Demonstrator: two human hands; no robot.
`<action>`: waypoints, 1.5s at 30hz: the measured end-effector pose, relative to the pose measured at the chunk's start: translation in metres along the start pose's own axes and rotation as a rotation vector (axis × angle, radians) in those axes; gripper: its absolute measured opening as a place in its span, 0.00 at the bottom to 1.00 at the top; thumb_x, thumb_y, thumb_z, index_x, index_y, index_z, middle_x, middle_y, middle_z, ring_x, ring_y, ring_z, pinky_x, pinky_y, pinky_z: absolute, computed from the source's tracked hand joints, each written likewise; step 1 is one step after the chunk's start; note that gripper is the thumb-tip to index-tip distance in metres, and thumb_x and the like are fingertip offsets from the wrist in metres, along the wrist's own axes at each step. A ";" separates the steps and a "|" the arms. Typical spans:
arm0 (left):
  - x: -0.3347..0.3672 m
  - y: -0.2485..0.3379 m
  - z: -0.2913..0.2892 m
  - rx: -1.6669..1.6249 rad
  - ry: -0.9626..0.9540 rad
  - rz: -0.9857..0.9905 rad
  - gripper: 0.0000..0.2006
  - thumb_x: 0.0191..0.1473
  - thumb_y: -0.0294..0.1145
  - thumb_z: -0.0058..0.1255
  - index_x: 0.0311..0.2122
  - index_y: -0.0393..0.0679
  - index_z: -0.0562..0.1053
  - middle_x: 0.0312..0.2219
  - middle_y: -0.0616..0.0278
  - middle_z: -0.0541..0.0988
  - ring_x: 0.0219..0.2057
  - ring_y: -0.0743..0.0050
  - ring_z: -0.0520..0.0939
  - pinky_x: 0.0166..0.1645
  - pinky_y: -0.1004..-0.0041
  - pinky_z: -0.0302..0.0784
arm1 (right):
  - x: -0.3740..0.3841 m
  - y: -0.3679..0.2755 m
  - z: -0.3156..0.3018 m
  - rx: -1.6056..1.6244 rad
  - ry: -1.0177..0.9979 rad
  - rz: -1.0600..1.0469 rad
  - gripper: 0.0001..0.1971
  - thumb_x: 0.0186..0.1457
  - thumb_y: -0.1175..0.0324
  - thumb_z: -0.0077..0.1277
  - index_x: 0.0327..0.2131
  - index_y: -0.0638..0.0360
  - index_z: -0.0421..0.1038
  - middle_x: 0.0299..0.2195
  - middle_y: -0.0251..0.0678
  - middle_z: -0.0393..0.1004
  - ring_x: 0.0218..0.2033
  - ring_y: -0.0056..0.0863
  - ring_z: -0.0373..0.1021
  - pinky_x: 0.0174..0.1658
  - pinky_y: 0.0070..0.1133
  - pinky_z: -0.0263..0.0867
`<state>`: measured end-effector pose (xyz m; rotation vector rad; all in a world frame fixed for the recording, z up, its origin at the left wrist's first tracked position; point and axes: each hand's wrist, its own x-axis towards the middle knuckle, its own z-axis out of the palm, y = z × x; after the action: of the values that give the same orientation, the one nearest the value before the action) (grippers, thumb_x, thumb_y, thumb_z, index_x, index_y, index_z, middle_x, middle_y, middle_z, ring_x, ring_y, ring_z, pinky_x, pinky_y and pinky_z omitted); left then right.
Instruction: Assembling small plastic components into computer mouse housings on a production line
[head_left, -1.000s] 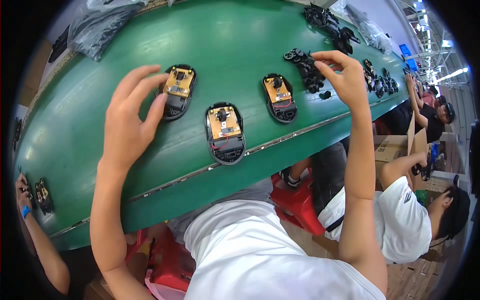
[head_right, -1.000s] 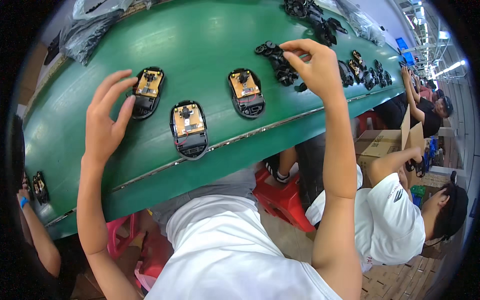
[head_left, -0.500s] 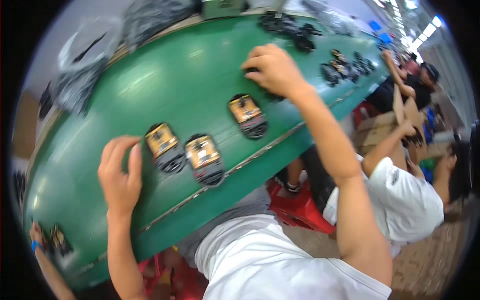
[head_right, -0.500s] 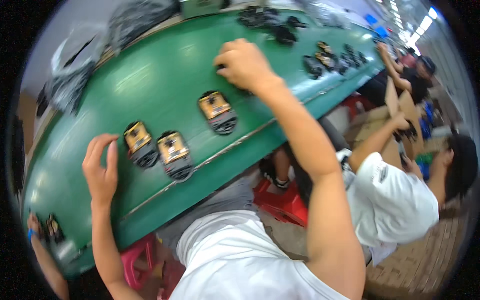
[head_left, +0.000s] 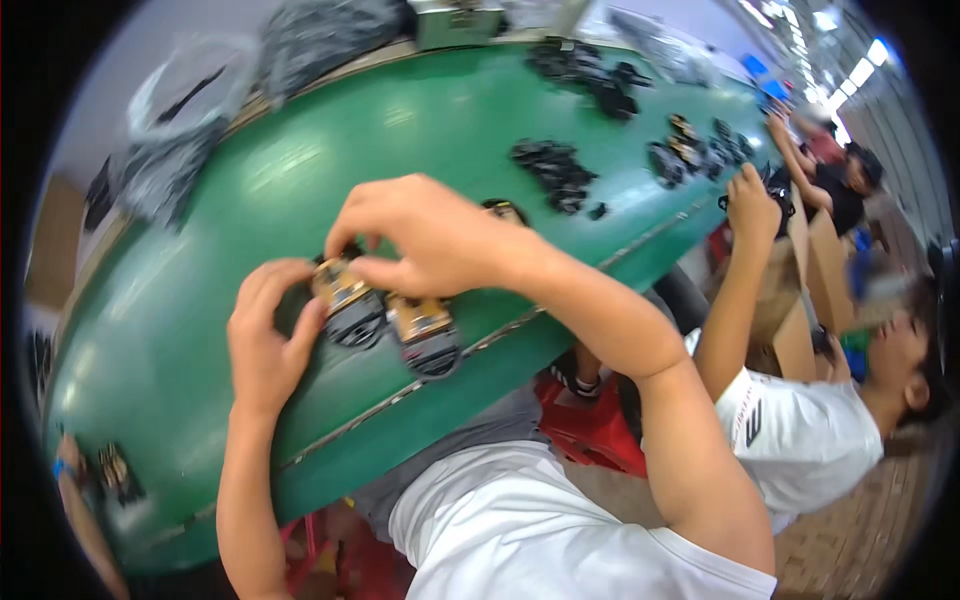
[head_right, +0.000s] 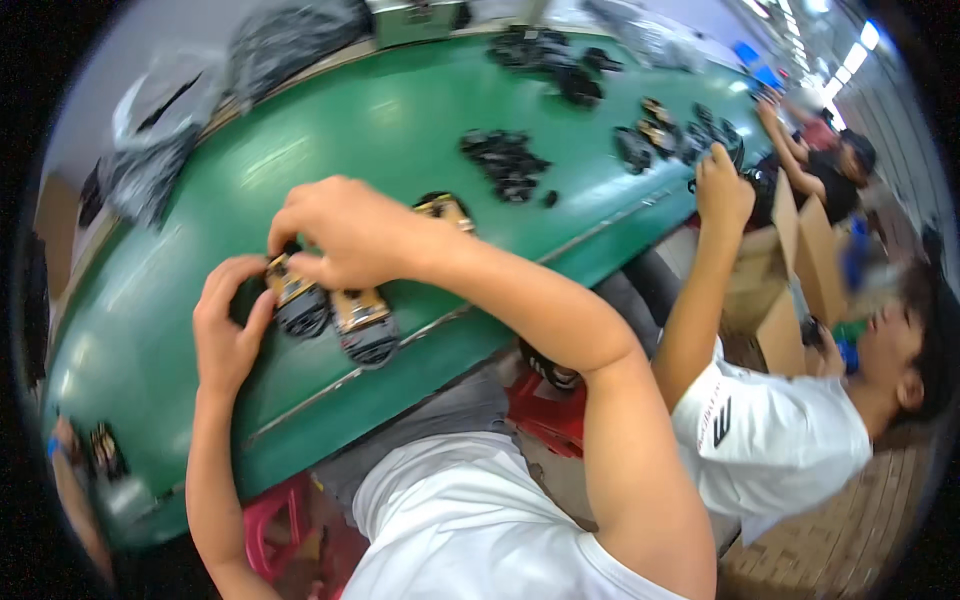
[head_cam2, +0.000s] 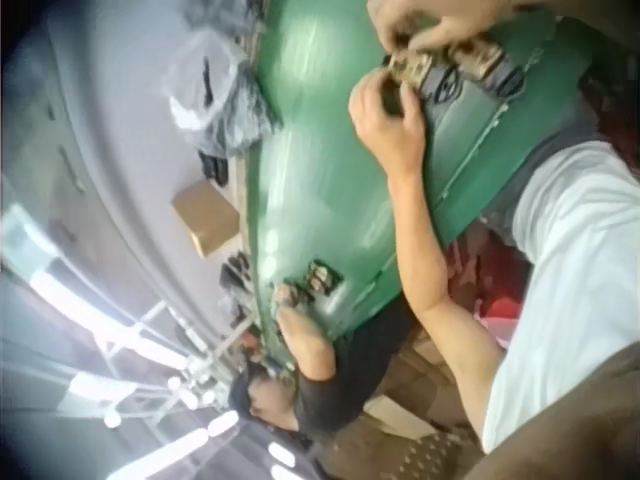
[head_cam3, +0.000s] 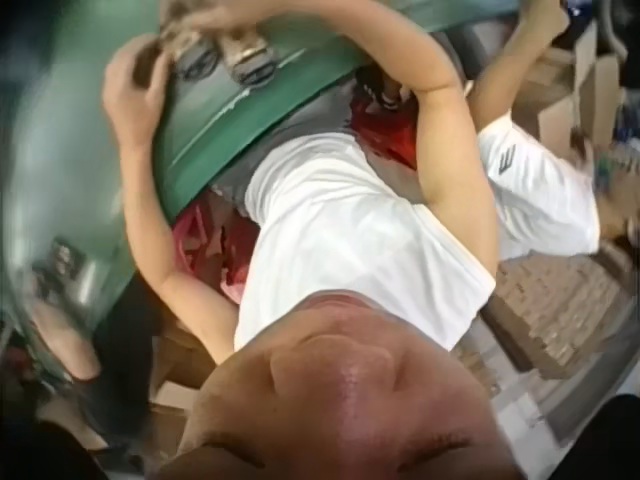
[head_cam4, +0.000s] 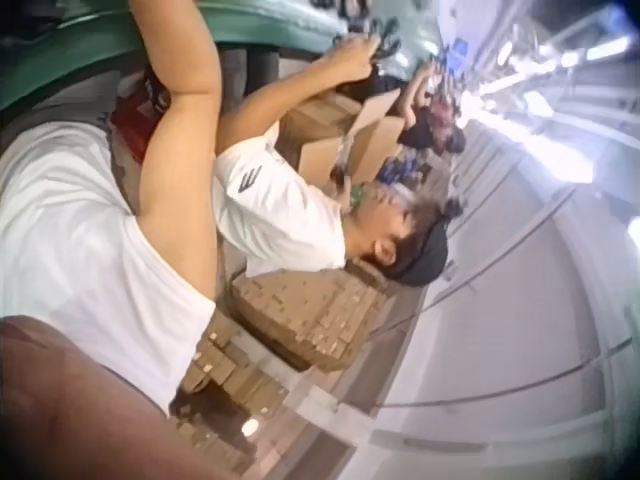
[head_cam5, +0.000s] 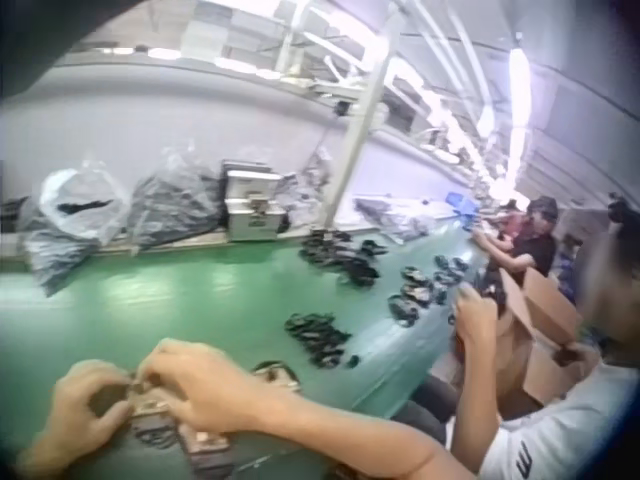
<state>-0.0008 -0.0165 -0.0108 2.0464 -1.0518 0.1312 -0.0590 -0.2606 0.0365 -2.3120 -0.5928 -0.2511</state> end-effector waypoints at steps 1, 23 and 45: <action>-0.002 0.002 -0.001 0.016 0.007 0.010 0.15 0.48 0.24 0.62 0.44 0.38 0.77 0.44 0.51 0.82 0.50 0.51 0.81 0.58 0.61 0.73 | 0.006 -0.003 0.001 0.026 0.006 -0.005 0.12 0.51 0.72 0.61 0.41 0.60 0.79 0.37 0.42 0.79 0.35 0.35 0.78 0.41 0.29 0.74; 0.005 -0.001 0.023 0.000 0.125 -0.079 0.11 0.46 0.27 0.65 0.36 0.40 0.78 0.38 0.59 0.80 0.43 0.55 0.78 0.49 0.61 0.73 | 0.010 0.004 0.031 -0.084 0.086 0.025 0.09 0.47 0.76 0.65 0.35 0.63 0.81 0.34 0.40 0.83 0.37 0.40 0.79 0.43 0.30 0.74; 0.004 -0.001 0.028 -0.025 0.136 0.001 0.07 0.50 0.24 0.64 0.35 0.37 0.82 0.39 0.58 0.83 0.39 0.58 0.83 0.44 0.65 0.78 | 0.028 0.011 0.011 0.072 -0.157 0.295 0.06 0.46 0.78 0.66 0.29 0.71 0.80 0.31 0.39 0.82 0.32 0.24 0.78 0.41 0.21 0.74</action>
<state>-0.0043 -0.0383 -0.0283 1.9850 -0.9654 0.2523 -0.0288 -0.2500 0.0318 -2.3260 -0.3238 0.0904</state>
